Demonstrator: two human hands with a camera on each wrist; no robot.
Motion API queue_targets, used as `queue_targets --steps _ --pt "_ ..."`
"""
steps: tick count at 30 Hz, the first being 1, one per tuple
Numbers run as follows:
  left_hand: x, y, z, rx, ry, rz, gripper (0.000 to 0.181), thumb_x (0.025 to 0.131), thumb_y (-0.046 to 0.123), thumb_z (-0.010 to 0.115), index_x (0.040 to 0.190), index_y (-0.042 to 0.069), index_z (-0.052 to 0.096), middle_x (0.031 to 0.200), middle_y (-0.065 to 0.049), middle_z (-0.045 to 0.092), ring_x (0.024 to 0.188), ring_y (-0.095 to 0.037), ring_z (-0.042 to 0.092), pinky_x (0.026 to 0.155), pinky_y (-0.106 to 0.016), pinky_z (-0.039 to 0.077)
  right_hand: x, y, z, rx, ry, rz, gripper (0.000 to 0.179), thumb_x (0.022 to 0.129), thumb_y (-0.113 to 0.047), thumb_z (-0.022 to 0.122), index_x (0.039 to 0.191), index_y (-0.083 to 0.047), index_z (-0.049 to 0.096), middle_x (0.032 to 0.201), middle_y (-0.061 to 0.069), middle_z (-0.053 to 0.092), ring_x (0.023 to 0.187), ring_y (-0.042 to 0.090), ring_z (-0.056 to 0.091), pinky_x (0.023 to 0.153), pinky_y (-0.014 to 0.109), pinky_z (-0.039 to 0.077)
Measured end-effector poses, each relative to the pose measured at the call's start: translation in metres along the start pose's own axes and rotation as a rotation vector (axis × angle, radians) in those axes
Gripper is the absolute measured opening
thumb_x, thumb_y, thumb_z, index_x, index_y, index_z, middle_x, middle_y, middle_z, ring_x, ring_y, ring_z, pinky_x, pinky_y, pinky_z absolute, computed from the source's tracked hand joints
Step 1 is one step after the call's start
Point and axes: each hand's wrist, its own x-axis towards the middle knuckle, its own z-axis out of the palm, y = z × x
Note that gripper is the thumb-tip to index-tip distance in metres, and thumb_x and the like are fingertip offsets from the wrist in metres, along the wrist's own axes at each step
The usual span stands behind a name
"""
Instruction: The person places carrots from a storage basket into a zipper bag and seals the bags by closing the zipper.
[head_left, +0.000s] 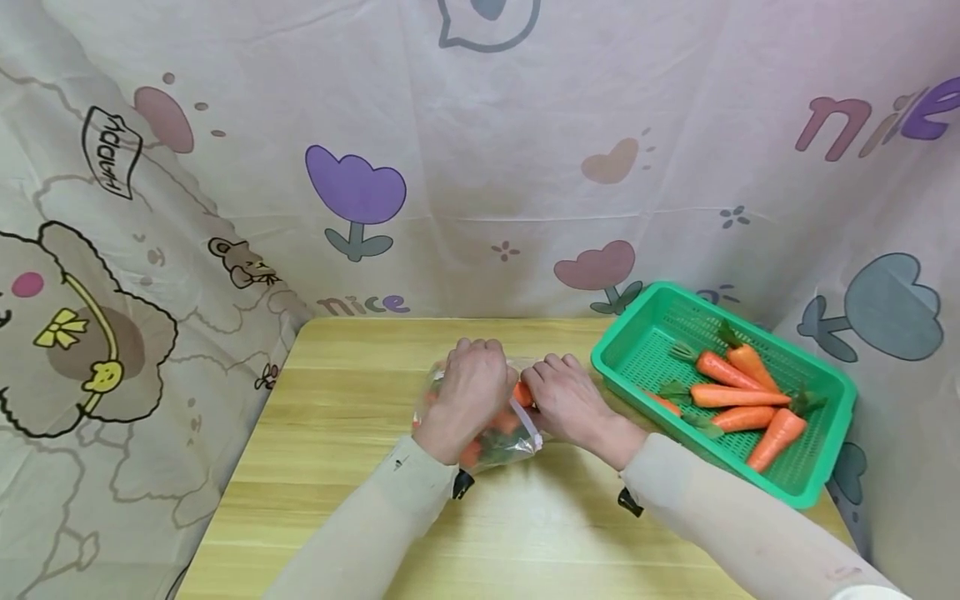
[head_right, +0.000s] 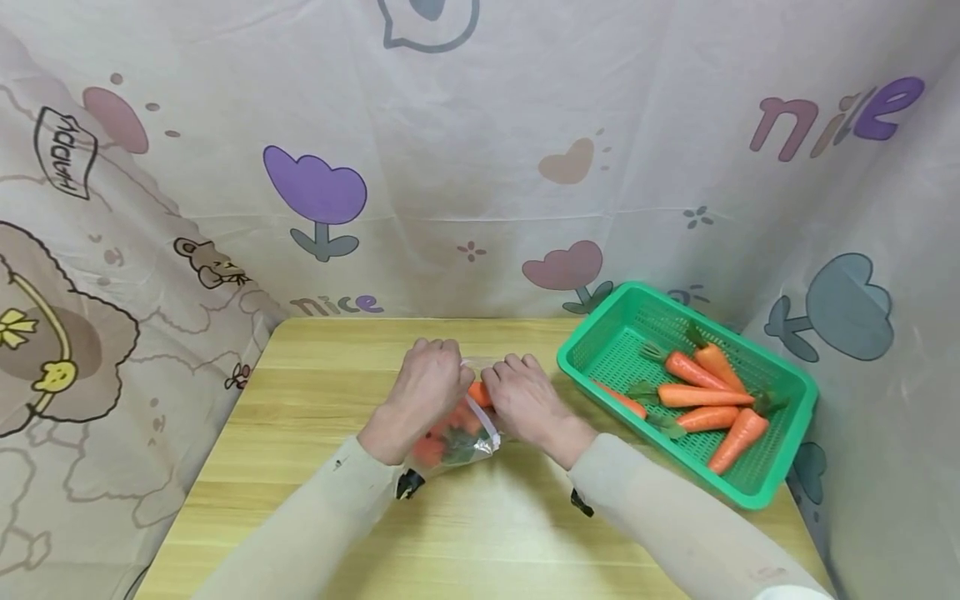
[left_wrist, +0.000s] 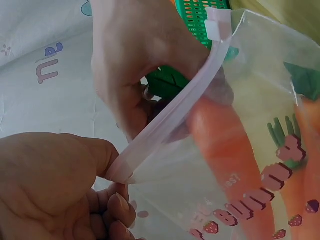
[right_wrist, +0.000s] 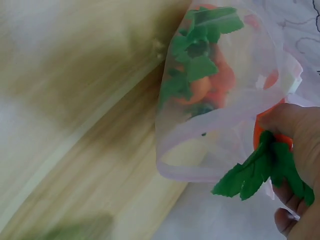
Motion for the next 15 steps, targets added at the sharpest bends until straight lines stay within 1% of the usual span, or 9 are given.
queue_targets --steps 3,5,6,7,10,12,13,14,15 --pt "0.0 0.0 0.0 0.015 -0.01 0.013 0.026 0.093 0.019 0.07 0.073 0.01 0.056 0.065 -0.003 0.054 0.064 -0.026 0.052 0.065 -0.036 0.046 0.003 -0.005 0.002 0.025 -0.005 0.035 0.035 0.08 -0.028 0.087 0.081 -0.015 0.055 0.071 -0.001 0.053 0.069 0.023 0.053 0.063 0.035 0.033" --pt "0.0 0.0 0.0 0.011 -0.022 0.014 0.026 0.093 0.02 0.071 0.072 0.01 0.057 0.066 -0.003 0.055 0.064 -0.026 0.053 0.066 -0.036 0.046 0.004 -0.008 0.002 0.076 -0.039 0.065 0.033 0.081 -0.026 0.087 0.082 -0.014 0.057 0.072 -0.001 0.055 0.071 0.024 0.054 0.063 0.036 0.036" --pt "0.001 0.0 -0.001 0.007 -0.034 0.013 0.027 0.093 0.02 0.071 0.072 0.01 0.058 0.067 -0.003 0.055 0.065 -0.025 0.053 0.066 -0.036 0.045 0.005 -0.01 0.002 0.118 -0.071 0.081 0.031 0.081 -0.028 0.087 0.086 -0.014 0.06 0.075 -0.001 0.059 0.075 0.024 0.057 0.065 0.036 0.038" --pt "0.001 -0.001 -0.001 0.017 -0.052 0.021 0.027 0.094 0.021 0.071 0.072 0.01 0.059 0.068 -0.003 0.056 0.066 -0.025 0.053 0.067 -0.036 0.045 0.005 -0.012 0.002 0.161 -0.114 0.09 0.03 0.084 -0.031 0.086 0.091 -0.013 0.063 0.081 0.0 0.065 0.082 0.025 0.06 0.069 0.038 0.042" --pt "0.001 -0.001 -0.001 0.003 -0.08 -0.014 0.024 0.096 0.023 0.069 0.077 0.009 0.062 0.073 -0.004 0.06 0.069 -0.026 0.054 0.069 -0.037 0.046 0.006 -0.015 0.0 0.287 -0.251 0.107 0.034 0.092 -0.039 0.08 0.114 -0.015 0.071 0.111 0.003 0.076 0.11 0.027 0.063 0.085 0.044 0.048" --pt "0.002 -0.002 0.0 0.009 -0.06 -0.034 0.023 0.096 0.022 0.067 0.078 0.008 0.063 0.074 -0.005 0.061 0.07 -0.027 0.055 0.069 -0.038 0.047 0.004 -0.015 -0.001 0.343 -0.304 0.116 0.037 0.097 -0.041 0.073 0.126 -0.019 0.07 0.128 0.0 0.073 0.123 0.026 0.06 0.093 0.047 0.048" --pt "0.001 -0.003 0.0 0.01 -0.039 -0.04 0.022 0.095 0.022 0.067 0.079 0.007 0.063 0.074 -0.006 0.061 0.07 -0.028 0.057 0.068 -0.039 0.048 0.003 -0.013 -0.001 0.353 -0.304 0.118 0.036 0.099 -0.038 0.071 0.129 -0.018 0.069 0.131 0.0 0.072 0.124 0.026 0.06 0.095 0.049 0.048" --pt "0.001 -0.003 0.0 -0.002 -0.012 -0.053 0.022 0.094 0.021 0.067 0.078 0.007 0.062 0.072 -0.007 0.061 0.07 -0.029 0.058 0.067 -0.039 0.048 0.0 -0.012 -0.001 0.357 -0.285 0.127 0.033 0.1 -0.034 0.07 0.128 -0.017 0.07 0.129 0.001 0.073 0.122 0.026 0.061 0.095 0.049 0.049" --pt "0.001 -0.004 0.0 0.005 0.009 -0.047 0.021 0.093 0.019 0.067 0.076 0.007 0.061 0.071 -0.007 0.061 0.068 -0.029 0.059 0.066 -0.04 0.049 -0.003 -0.01 -0.001 0.352 -0.252 0.137 0.029 0.1 -0.03 0.07 0.125 -0.015 0.071 0.125 0.002 0.074 0.118 0.026 0.062 0.094 0.048 0.05"
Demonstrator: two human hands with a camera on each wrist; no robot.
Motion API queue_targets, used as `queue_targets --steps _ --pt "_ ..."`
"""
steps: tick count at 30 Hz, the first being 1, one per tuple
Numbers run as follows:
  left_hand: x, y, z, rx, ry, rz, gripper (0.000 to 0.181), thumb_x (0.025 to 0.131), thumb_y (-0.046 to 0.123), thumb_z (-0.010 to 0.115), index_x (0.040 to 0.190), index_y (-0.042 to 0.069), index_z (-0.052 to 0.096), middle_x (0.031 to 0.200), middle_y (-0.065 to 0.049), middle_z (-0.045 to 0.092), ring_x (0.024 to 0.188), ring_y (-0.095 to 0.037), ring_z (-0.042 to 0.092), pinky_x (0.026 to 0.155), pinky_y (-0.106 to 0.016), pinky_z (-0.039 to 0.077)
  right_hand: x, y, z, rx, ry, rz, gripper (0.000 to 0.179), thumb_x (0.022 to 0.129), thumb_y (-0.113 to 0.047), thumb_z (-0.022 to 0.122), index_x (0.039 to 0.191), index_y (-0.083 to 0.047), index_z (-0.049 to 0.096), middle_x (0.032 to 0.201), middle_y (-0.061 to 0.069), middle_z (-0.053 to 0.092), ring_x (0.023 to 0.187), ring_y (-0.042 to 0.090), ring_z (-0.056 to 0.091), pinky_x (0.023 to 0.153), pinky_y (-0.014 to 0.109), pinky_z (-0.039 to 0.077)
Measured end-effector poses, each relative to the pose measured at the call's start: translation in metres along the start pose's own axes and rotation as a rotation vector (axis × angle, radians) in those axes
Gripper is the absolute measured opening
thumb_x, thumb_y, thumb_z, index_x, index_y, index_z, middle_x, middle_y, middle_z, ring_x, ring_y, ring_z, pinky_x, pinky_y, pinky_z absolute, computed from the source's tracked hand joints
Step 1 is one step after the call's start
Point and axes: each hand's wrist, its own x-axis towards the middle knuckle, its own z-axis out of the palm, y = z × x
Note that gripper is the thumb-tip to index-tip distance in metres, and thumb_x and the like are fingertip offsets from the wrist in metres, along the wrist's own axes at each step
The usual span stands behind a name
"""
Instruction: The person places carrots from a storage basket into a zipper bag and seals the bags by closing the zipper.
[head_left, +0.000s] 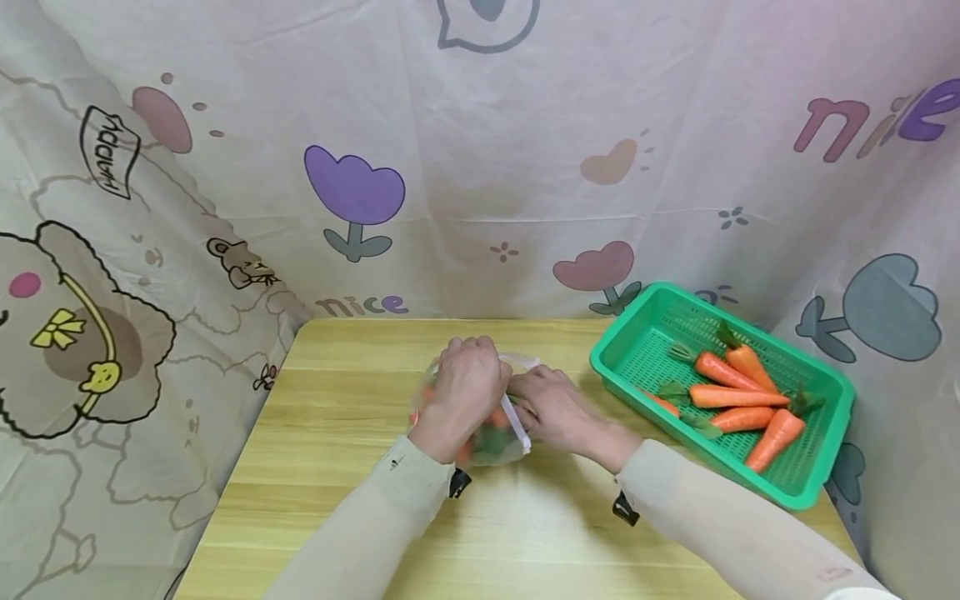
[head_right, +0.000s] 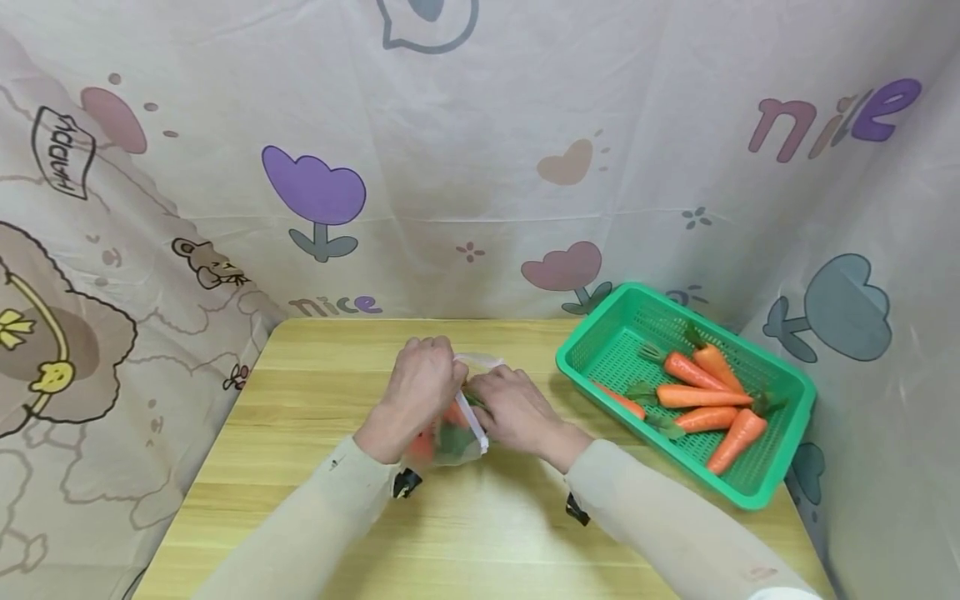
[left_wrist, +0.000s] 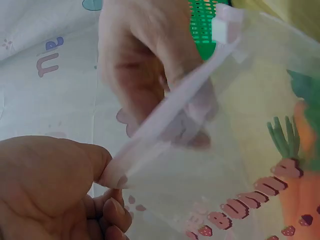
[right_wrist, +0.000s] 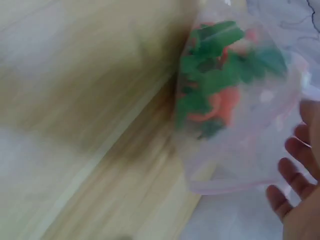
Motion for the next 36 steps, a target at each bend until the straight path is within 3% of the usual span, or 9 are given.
queue_targets --steps 3,6,10,14,18,20,25,32,36 --pt "-0.001 -0.003 -0.001 0.026 0.027 0.018 0.021 0.09 0.016 0.067 0.072 0.008 0.059 0.069 -0.007 0.058 0.066 -0.03 0.058 0.062 -0.04 0.048 -0.01 0.008 0.001 -0.027 0.117 0.04 0.019 0.095 -0.019 0.074 0.111 -0.009 0.073 0.108 0.005 0.075 0.102 0.026 0.066 0.088 0.046 0.053" --pt "-0.001 -0.007 -0.004 0.152 -0.013 0.089 0.023 0.092 0.01 0.066 0.069 0.008 0.062 0.07 -0.006 0.057 0.064 -0.027 0.056 0.059 -0.039 0.048 -0.023 0.015 0.003 -0.06 0.143 0.198 0.017 0.093 -0.021 0.076 0.099 -0.006 0.07 0.092 0.006 0.07 0.086 0.026 0.064 0.076 0.043 0.053" --pt "-0.001 -0.011 -0.01 0.224 -0.055 0.126 0.028 0.093 0.006 0.066 0.066 0.012 0.063 0.07 -0.004 0.053 0.062 -0.024 0.052 0.06 -0.038 0.045 -0.034 0.019 0.008 0.047 -0.025 0.533 0.03 0.097 -0.036 0.073 0.086 -0.008 0.068 0.075 0.002 0.061 0.065 0.019 0.055 0.056 0.035 0.044" --pt "-0.001 -0.012 -0.013 0.015 -0.069 -0.033 0.03 0.094 0.009 0.061 0.065 0.01 0.054 0.066 -0.004 0.05 0.063 -0.026 0.048 0.059 -0.037 0.042 -0.036 0.02 0.01 0.365 -0.154 0.712 0.031 0.098 -0.027 0.068 0.072 -0.011 0.063 0.061 -0.003 0.049 0.054 0.011 0.041 0.049 0.026 0.032" --pt "-0.001 -0.009 -0.016 -0.135 -0.103 -0.156 0.023 0.095 0.014 0.06 0.074 0.006 0.056 0.066 -0.005 0.052 0.065 -0.026 0.049 0.061 -0.037 0.045 -0.027 0.012 -0.006 0.614 -0.058 0.65 0.023 0.096 -0.014 0.066 0.074 -0.01 0.062 0.062 -0.005 0.046 0.056 0.01 0.04 0.051 0.024 0.031" --pt "-0.001 -0.005 -0.021 -0.14 -0.146 -0.142 0.022 0.095 0.016 0.063 0.077 0.004 0.059 0.067 -0.005 0.054 0.065 -0.025 0.05 0.064 -0.037 0.046 -0.02 0.006 -0.019 0.656 0.005 0.564 0.02 0.096 -0.014 0.066 0.077 -0.009 0.063 0.064 -0.005 0.047 0.057 0.011 0.041 0.052 0.025 0.032" --pt "-0.001 0.006 -0.033 -0.107 -0.256 -0.102 0.021 0.096 0.017 0.068 0.08 0.005 0.063 0.069 -0.004 0.059 0.065 -0.023 0.052 0.068 -0.037 0.048 -0.007 -0.006 -0.043 0.593 0.05 0.441 0.017 0.093 -0.013 0.065 0.076 -0.012 0.063 0.066 -0.006 0.049 0.059 0.009 0.042 0.056 0.025 0.034" --pt "-0.005 -0.001 -0.063 -0.038 -0.416 -0.268 0.027 0.098 0.031 0.069 0.092 0.005 0.068 0.08 -0.007 0.064 0.077 -0.026 0.057 0.07 -0.043 0.055 -0.002 -0.009 -0.047 0.54 0.025 0.46 0.014 0.091 -0.013 0.065 0.077 -0.013 0.063 0.066 -0.006 0.052 0.059 0.01 0.044 0.057 0.026 0.036" --pt "-0.007 -0.007 -0.077 -0.059 -0.406 -0.288 0.029 0.098 0.033 0.069 0.088 0.006 0.067 0.077 -0.007 0.062 0.076 -0.027 0.058 0.066 -0.045 0.055 0.001 -0.012 -0.046 0.524 0.017 0.451 0.015 0.091 -0.014 0.065 0.077 -0.014 0.063 0.066 -0.007 0.054 0.058 0.01 0.045 0.056 0.025 0.037"
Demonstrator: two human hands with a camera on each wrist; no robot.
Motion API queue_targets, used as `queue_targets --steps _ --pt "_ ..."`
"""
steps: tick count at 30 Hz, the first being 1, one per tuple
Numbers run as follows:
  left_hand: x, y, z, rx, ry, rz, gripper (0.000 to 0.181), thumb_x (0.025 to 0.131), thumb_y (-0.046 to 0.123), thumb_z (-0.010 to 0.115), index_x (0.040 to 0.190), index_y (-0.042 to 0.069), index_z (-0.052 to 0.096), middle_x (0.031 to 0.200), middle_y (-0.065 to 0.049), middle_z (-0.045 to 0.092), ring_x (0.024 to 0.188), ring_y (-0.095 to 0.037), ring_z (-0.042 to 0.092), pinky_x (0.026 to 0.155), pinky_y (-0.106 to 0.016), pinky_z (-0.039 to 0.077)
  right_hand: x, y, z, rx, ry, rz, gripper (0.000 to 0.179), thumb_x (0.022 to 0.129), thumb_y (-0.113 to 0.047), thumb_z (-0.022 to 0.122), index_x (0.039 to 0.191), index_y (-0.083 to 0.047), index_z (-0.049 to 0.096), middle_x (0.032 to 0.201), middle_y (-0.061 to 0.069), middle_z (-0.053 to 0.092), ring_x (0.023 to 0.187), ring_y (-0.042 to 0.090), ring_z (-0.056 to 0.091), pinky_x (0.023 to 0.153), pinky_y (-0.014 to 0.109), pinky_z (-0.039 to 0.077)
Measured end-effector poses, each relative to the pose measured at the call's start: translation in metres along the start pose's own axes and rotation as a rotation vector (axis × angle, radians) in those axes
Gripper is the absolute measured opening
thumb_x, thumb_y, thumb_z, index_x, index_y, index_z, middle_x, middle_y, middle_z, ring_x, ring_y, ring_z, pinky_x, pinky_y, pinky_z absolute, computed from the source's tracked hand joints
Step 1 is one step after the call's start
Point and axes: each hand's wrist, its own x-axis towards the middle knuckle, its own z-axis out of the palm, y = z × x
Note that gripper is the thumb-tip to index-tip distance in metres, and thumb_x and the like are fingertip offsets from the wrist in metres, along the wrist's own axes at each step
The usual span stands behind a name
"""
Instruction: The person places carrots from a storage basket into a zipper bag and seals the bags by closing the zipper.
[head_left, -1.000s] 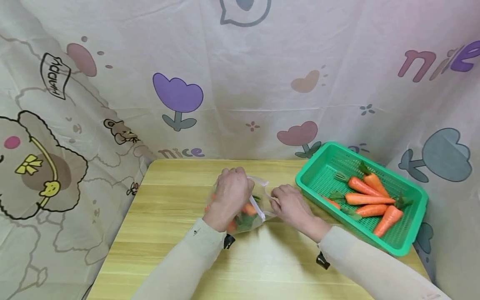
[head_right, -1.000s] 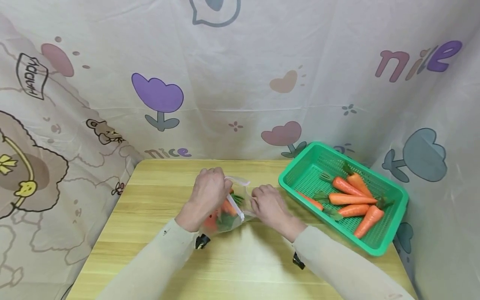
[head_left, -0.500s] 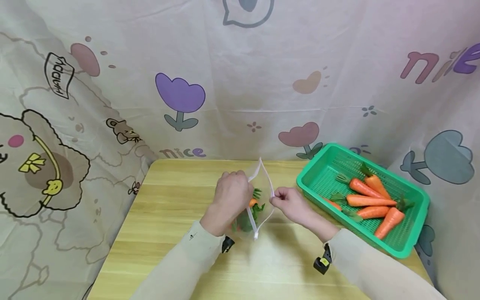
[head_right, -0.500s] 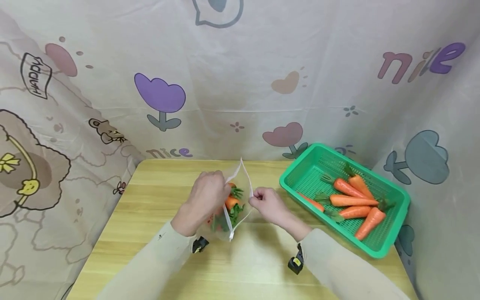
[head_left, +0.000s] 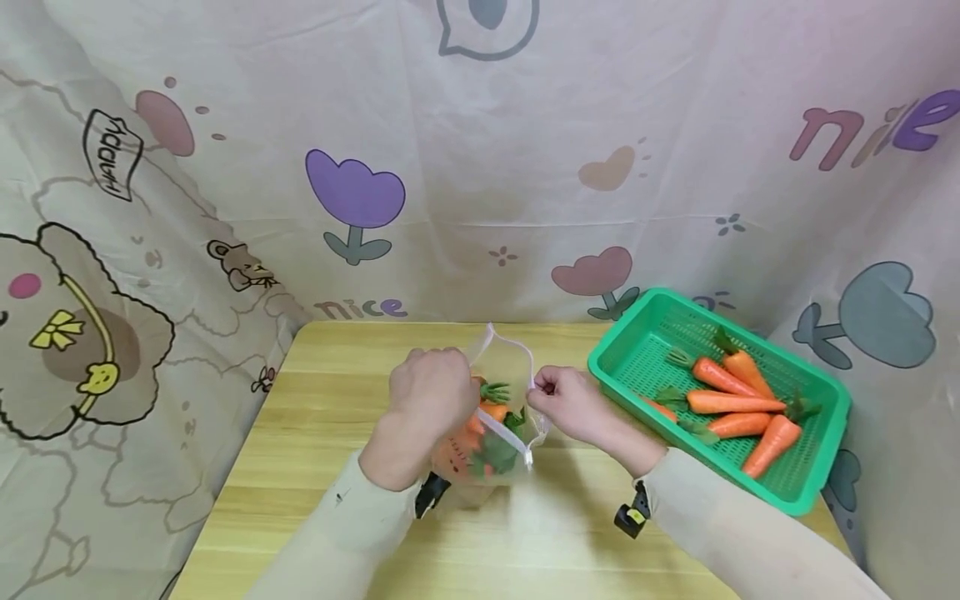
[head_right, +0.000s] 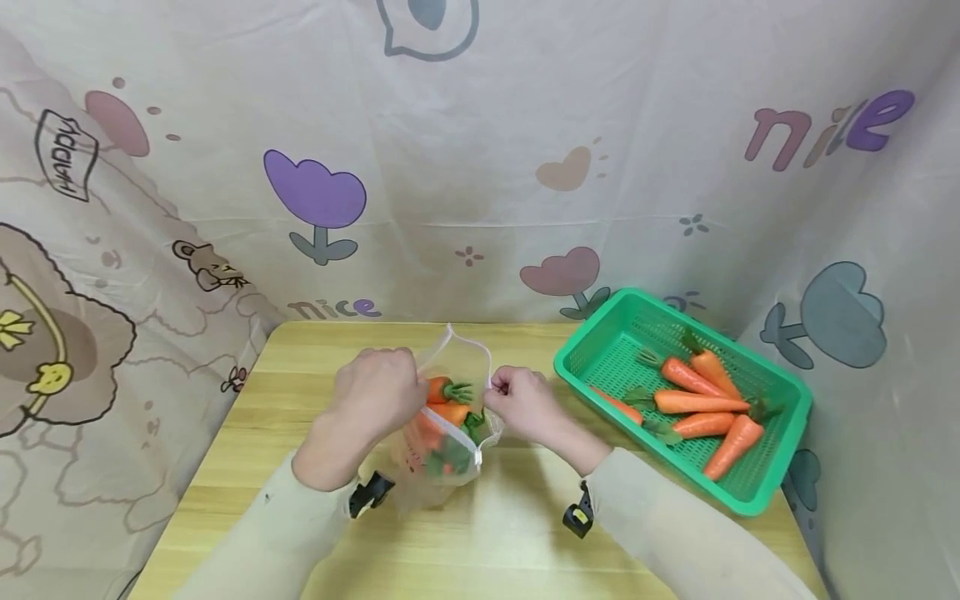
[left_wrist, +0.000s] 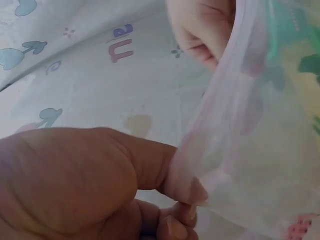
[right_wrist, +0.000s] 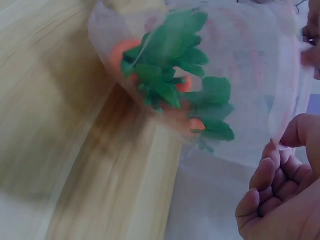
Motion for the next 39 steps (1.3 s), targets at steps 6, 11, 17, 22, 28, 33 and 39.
queue_targets --steps 6,11,17,22,28,33,39 --pt "0.013 0.001 0.03 0.077 0.15 0.118 0.022 0.093 0.023 0.069 0.081 0.005 0.064 0.075 -0.007 0.061 0.077 -0.028 0.059 0.068 -0.044 0.054 -0.006 0.007 0.01 -0.046 -0.012 0.06 0.015 0.089 -0.013 0.064 0.074 -0.014 0.062 0.062 -0.006 0.054 0.055 0.01 0.047 0.052 0.026 0.038" --pt "0.018 0.006 0.073 0.211 0.445 0.273 0.02 0.09 0.017 0.07 0.077 0.008 0.058 0.068 -0.004 0.054 0.067 -0.023 0.051 0.059 -0.033 0.038 -0.018 0.021 0.016 -0.117 0.042 0.153 0.017 0.086 -0.013 0.065 0.071 -0.015 0.059 0.06 -0.005 0.054 0.053 0.012 0.049 0.051 0.03 0.038" --pt "0.02 0.006 0.094 0.189 0.662 0.359 0.025 0.084 0.015 0.073 0.072 0.01 0.053 0.065 -0.002 0.045 0.062 -0.021 0.041 0.06 -0.028 0.022 -0.027 0.034 0.017 -0.16 0.09 0.199 0.017 0.086 -0.014 0.066 0.07 -0.015 0.059 0.061 -0.003 0.056 0.055 0.014 0.05 0.052 0.031 0.039" --pt "0.02 0.0 0.092 0.173 0.677 0.353 0.024 0.084 0.014 0.073 0.072 0.009 0.052 0.064 -0.002 0.043 0.063 -0.022 0.038 0.062 -0.028 0.019 -0.03 0.04 0.017 -0.195 0.084 0.239 0.015 0.087 -0.016 0.065 0.073 -0.014 0.06 0.063 -0.001 0.057 0.054 0.015 0.049 0.05 0.032 0.038" --pt "0.019 -0.004 0.086 0.148 0.656 0.362 0.026 0.086 0.012 0.07 0.07 0.009 0.05 0.064 -0.001 0.04 0.063 -0.021 0.035 0.061 -0.027 0.018 -0.03 0.049 0.017 -0.295 0.094 0.271 0.012 0.085 -0.02 0.066 0.076 -0.016 0.06 0.064 -0.001 0.055 0.055 0.018 0.05 0.047 0.033 0.035" --pt "0.019 -0.003 0.082 0.131 0.585 0.352 0.028 0.088 0.013 0.069 0.071 0.01 0.047 0.066 0.0 0.037 0.064 -0.02 0.032 0.061 -0.028 0.02 -0.031 0.053 0.017 -0.337 0.08 0.275 0.012 0.086 -0.021 0.067 0.078 -0.015 0.06 0.064 0.0 0.055 0.055 0.019 0.051 0.047 0.034 0.035" --pt "0.019 -0.002 0.079 0.091 0.534 0.326 0.023 0.09 0.014 0.067 0.074 0.008 0.051 0.067 -0.003 0.044 0.065 -0.023 0.038 0.06 -0.031 0.029 -0.03 0.055 0.019 -0.389 0.056 0.282 0.017 0.087 -0.022 0.069 0.076 -0.016 0.059 0.064 0.0 0.055 0.056 0.019 0.051 0.049 0.035 0.035"
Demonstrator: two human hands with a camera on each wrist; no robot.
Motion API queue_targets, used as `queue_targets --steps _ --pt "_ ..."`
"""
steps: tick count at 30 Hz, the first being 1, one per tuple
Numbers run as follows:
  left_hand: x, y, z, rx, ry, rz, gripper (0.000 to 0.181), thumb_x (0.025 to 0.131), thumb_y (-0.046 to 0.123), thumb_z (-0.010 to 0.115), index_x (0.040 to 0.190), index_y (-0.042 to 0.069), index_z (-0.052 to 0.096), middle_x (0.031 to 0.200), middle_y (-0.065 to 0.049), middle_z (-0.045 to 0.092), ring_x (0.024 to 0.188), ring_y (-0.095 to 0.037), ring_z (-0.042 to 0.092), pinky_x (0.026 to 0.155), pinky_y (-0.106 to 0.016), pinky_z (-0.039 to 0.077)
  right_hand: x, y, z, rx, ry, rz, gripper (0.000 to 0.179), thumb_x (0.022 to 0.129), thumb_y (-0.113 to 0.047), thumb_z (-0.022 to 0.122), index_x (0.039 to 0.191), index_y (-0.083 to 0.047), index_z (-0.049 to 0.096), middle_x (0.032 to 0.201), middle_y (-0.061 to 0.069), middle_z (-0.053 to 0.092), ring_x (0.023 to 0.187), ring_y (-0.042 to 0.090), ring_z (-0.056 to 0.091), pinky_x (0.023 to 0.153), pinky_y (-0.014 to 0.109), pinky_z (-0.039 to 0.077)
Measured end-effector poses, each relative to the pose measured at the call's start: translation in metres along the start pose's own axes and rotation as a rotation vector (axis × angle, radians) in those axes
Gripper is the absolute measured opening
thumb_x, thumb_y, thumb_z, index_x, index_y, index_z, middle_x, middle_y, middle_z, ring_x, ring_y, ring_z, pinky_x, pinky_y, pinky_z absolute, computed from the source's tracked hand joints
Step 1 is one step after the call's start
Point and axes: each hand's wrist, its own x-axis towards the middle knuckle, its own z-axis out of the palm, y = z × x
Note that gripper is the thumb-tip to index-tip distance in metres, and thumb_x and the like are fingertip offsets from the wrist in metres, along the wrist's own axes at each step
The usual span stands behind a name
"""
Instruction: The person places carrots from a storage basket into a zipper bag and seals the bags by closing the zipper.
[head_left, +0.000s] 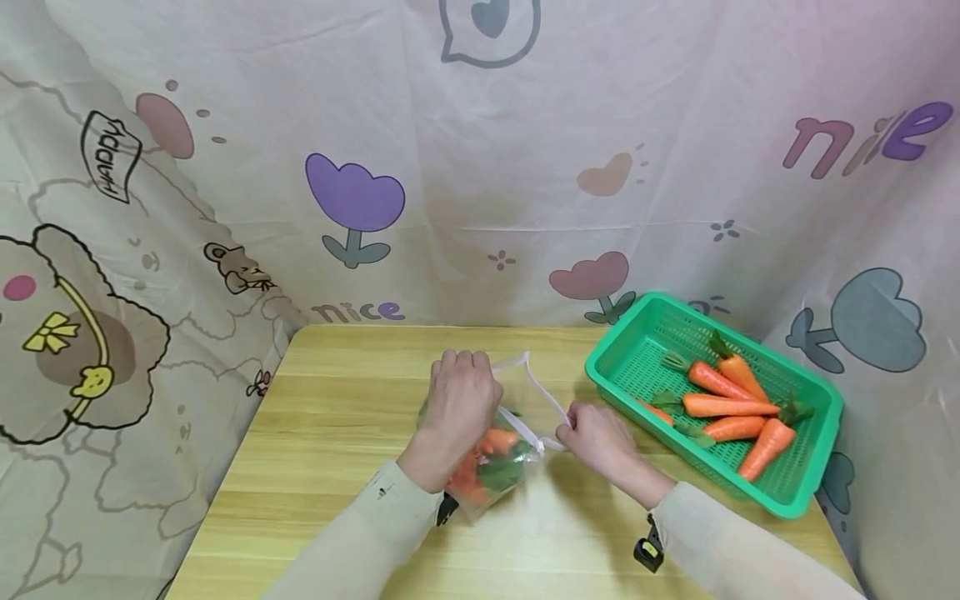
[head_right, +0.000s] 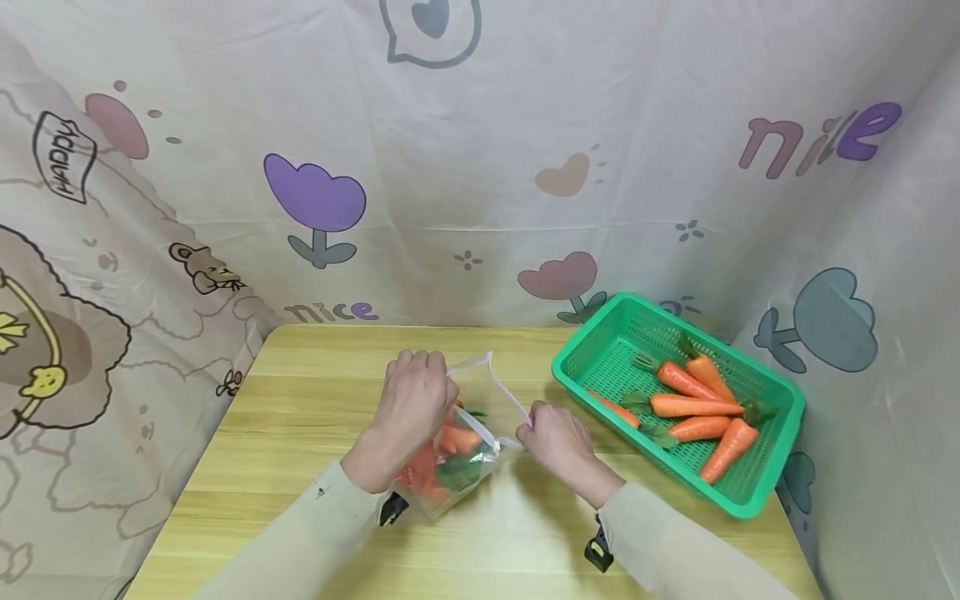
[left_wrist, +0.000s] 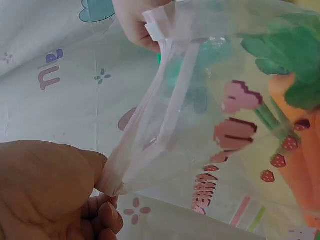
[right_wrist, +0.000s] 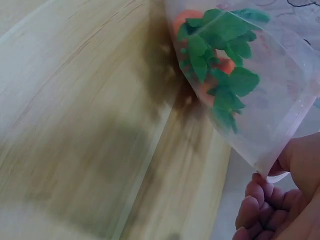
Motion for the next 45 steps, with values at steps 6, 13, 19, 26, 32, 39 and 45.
queue_targets --steps 6,13,19,26,32,39,45 --pt "0.0 -0.001 -0.004 -0.013 0.006 -0.013 0.022 0.089 0.013 0.067 0.074 0.007 0.052 0.066 -0.003 0.045 0.065 -0.023 0.039 0.06 -0.032 0.03 0.001 0.002 0.001 0.011 -0.012 0.013 0.017 0.088 -0.023 0.069 0.076 -0.016 0.059 0.064 0.001 0.055 0.057 0.02 0.051 0.05 0.035 0.036" --pt "0.0 -0.002 -0.007 -0.023 0.0 -0.022 0.022 0.088 0.013 0.069 0.075 0.006 0.053 0.067 -0.004 0.047 0.066 -0.024 0.04 0.06 -0.032 0.031 0.003 0.002 0.002 0.019 0.0 0.007 0.013 0.088 -0.022 0.069 0.08 -0.015 0.063 0.065 0.001 0.056 0.057 0.02 0.052 0.049 0.035 0.037" --pt "-0.001 -0.003 -0.01 -0.016 0.01 -0.021 0.022 0.088 0.012 0.07 0.074 0.006 0.053 0.067 -0.005 0.049 0.066 -0.025 0.042 0.06 -0.032 0.034 0.005 0.002 0.0 -0.047 0.113 -0.09 0.01 0.089 -0.021 0.07 0.083 -0.013 0.067 0.072 0.002 0.06 0.064 0.021 0.056 0.054 0.038 0.043" --pt "-0.001 -0.004 -0.008 -0.025 0.023 -0.007 0.022 0.087 0.011 0.069 0.074 0.007 0.052 0.066 -0.003 0.047 0.065 -0.024 0.041 0.06 -0.031 0.03 0.007 0.011 -0.012 -0.159 0.397 -0.404 0.008 0.085 -0.008 0.072 0.08 -0.01 0.066 0.074 0.002 0.063 0.068 0.023 0.058 0.061 0.041 0.049" --pt "-0.002 -0.004 -0.005 -0.033 0.043 -0.005 0.022 0.086 0.011 0.069 0.073 0.007 0.052 0.066 -0.004 0.049 0.065 -0.026 0.043 0.06 -0.032 0.032 0.013 0.033 -0.038 -0.257 0.573 -0.59 0.007 0.083 -0.006 0.072 0.079 -0.006 0.066 0.073 0.007 0.064 0.069 0.03 0.061 0.062 0.046 0.051" --pt "-0.002 -0.005 -0.004 -0.05 0.044 -0.008 0.023 0.086 0.009 0.068 0.072 0.008 0.05 0.066 -0.004 0.047 0.064 -0.025 0.041 0.06 -0.032 0.032 0.021 0.083 -0.085 -0.376 0.626 -0.696 0.008 0.086 -0.005 0.059 0.079 -0.005 0.063 0.071 0.007 0.061 0.066 0.031 0.058 0.058 0.039 0.037" --pt "-0.001 -0.006 -0.003 -0.052 0.028 -0.01 0.023 0.087 0.009 0.068 0.073 0.008 0.05 0.066 -0.003 0.045 0.065 -0.025 0.04 0.061 -0.032 0.032 0.019 0.131 -0.119 -0.533 0.544 -0.7 0.017 0.094 -0.009 0.055 0.077 -0.008 0.056 0.07 0.006 0.056 0.067 0.029 0.049 0.062 0.036 0.029"
